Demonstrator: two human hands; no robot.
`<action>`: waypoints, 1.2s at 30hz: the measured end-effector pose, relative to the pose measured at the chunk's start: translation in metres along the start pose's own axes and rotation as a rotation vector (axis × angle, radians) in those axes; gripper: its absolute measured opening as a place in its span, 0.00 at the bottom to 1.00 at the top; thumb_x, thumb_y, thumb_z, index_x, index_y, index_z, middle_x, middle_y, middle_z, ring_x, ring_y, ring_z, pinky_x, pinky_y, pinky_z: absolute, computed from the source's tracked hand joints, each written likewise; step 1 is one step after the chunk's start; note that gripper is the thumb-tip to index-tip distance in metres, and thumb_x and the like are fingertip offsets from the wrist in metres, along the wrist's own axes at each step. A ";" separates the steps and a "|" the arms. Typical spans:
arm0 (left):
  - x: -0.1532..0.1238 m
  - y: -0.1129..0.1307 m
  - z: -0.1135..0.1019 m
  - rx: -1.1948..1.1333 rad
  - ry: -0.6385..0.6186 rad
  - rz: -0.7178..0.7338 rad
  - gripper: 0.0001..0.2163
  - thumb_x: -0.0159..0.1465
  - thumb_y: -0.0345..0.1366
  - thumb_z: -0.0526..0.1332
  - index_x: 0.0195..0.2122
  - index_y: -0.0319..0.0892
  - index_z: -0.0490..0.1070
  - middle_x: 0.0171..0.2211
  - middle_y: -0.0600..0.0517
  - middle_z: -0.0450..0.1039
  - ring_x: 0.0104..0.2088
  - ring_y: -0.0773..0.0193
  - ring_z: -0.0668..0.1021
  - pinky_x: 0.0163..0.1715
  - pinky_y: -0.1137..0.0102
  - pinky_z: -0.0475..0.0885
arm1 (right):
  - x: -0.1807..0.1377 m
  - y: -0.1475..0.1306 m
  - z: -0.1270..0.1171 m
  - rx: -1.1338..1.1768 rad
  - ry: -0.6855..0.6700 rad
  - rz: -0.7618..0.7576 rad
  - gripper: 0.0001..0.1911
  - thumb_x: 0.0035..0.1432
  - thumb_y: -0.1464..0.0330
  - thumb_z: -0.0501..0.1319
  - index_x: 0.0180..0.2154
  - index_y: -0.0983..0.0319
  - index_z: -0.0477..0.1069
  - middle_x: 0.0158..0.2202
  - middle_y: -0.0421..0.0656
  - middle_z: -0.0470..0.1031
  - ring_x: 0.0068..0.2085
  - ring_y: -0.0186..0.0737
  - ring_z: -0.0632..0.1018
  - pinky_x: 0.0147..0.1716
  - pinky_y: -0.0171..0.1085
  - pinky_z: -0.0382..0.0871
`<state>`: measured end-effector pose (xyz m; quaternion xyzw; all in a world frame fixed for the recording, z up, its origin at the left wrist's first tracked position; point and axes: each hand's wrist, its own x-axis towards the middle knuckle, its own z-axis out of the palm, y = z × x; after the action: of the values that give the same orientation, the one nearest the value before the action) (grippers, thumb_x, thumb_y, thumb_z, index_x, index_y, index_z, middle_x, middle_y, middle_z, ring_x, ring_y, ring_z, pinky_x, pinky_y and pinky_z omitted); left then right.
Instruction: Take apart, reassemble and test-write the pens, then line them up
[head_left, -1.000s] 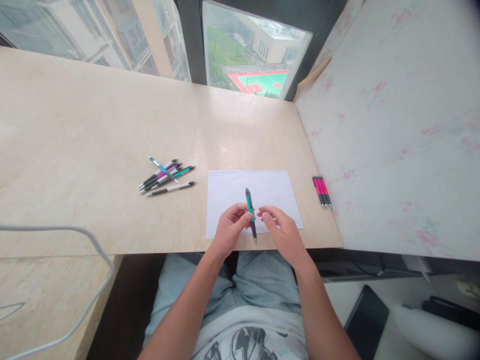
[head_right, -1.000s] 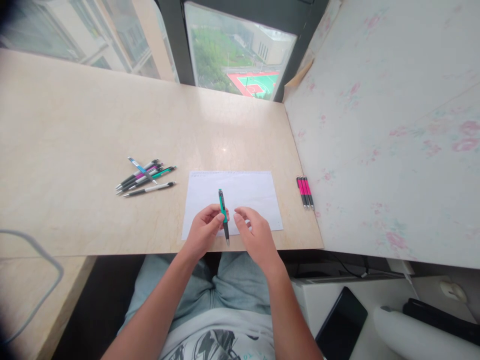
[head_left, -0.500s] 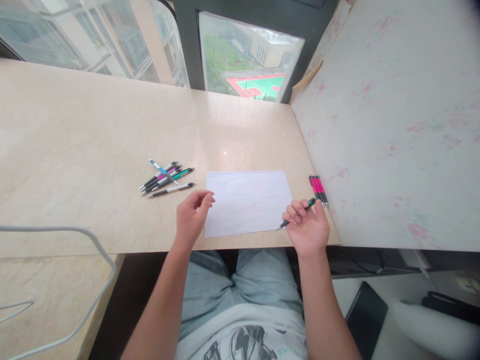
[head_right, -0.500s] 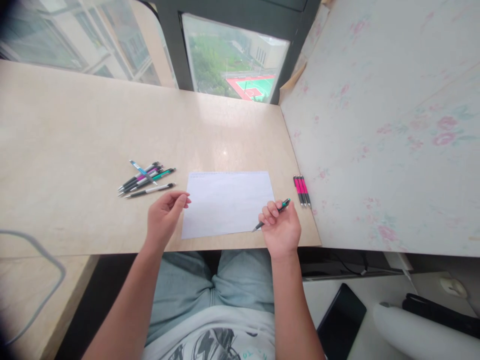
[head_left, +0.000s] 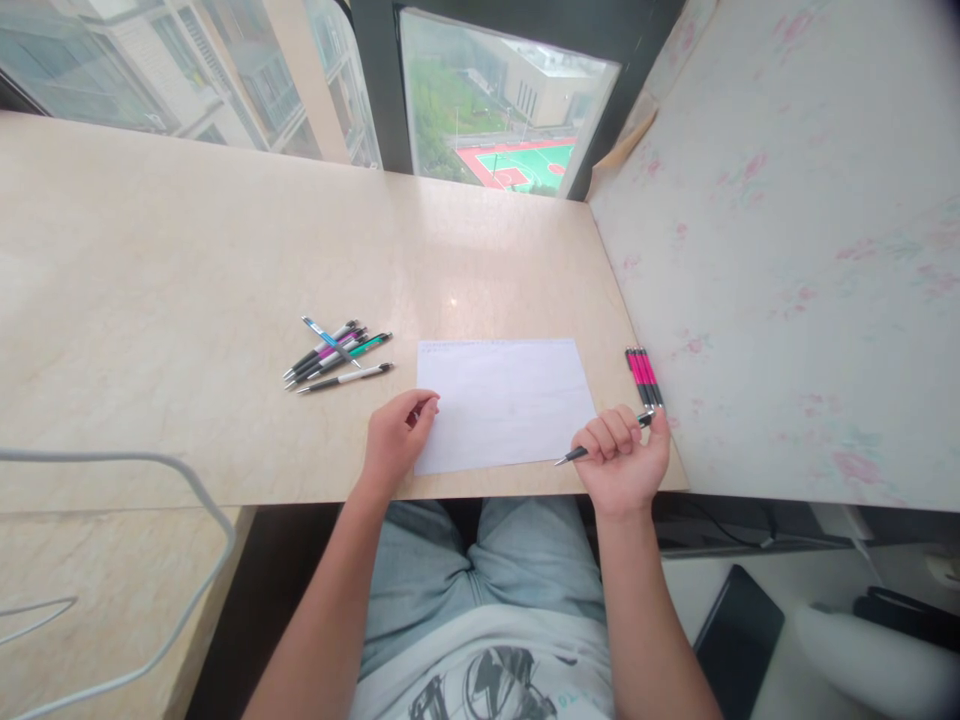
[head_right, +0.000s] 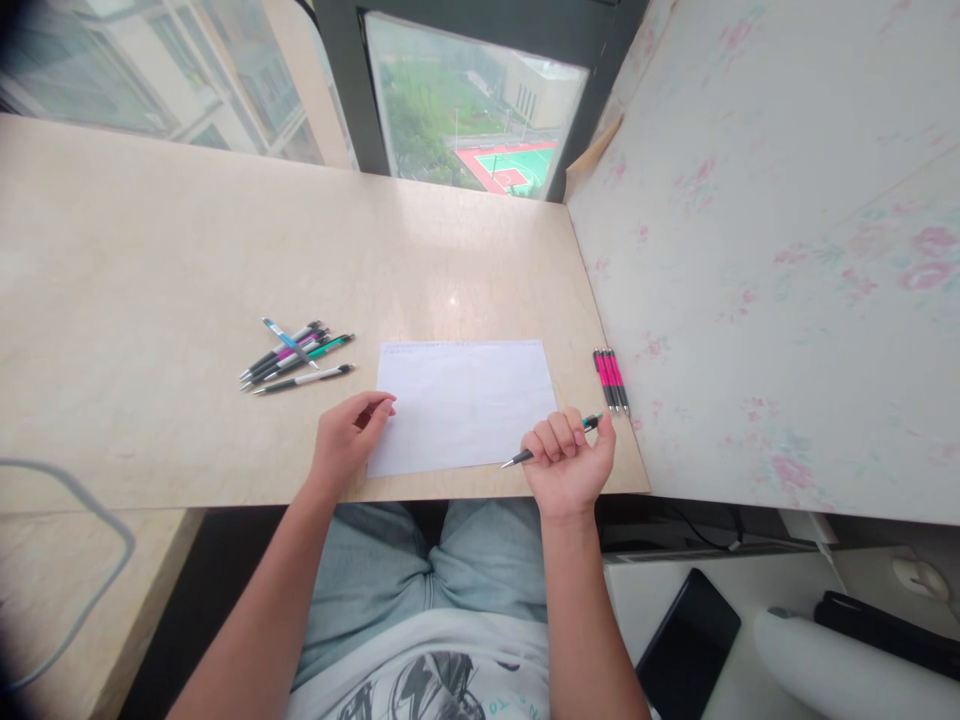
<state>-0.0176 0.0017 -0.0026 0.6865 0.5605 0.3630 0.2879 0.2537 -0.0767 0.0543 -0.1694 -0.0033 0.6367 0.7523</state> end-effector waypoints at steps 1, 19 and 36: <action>0.000 0.000 0.000 -0.005 -0.001 -0.003 0.10 0.65 0.40 0.58 0.38 0.42 0.76 0.30 0.51 0.80 0.28 0.64 0.78 0.32 0.70 0.72 | 0.000 0.000 0.000 0.000 -0.001 0.002 0.23 0.57 0.60 0.61 0.21 0.58 0.47 0.17 0.30 0.44 0.18 0.29 0.51 0.16 0.33 0.54; 0.001 0.002 -0.001 0.002 -0.013 -0.018 0.10 0.65 0.41 0.58 0.38 0.43 0.76 0.31 0.51 0.80 0.29 0.63 0.79 0.33 0.70 0.72 | -0.001 -0.002 0.000 -0.030 -0.004 0.015 0.23 0.57 0.61 0.62 0.22 0.58 0.48 0.17 0.30 0.47 0.17 0.29 0.53 0.16 0.32 0.55; 0.001 0.003 -0.001 0.015 -0.012 -0.020 0.10 0.65 0.41 0.58 0.37 0.42 0.76 0.30 0.51 0.80 0.29 0.63 0.79 0.33 0.69 0.73 | -0.003 -0.001 0.004 -0.146 0.004 -0.050 0.25 0.58 0.56 0.63 0.22 0.58 0.49 0.16 0.30 0.50 0.17 0.29 0.54 0.16 0.31 0.56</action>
<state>-0.0166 0.0018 0.0002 0.6852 0.5681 0.3518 0.2898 0.2536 -0.0786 0.0592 -0.2249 -0.0525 0.6154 0.7536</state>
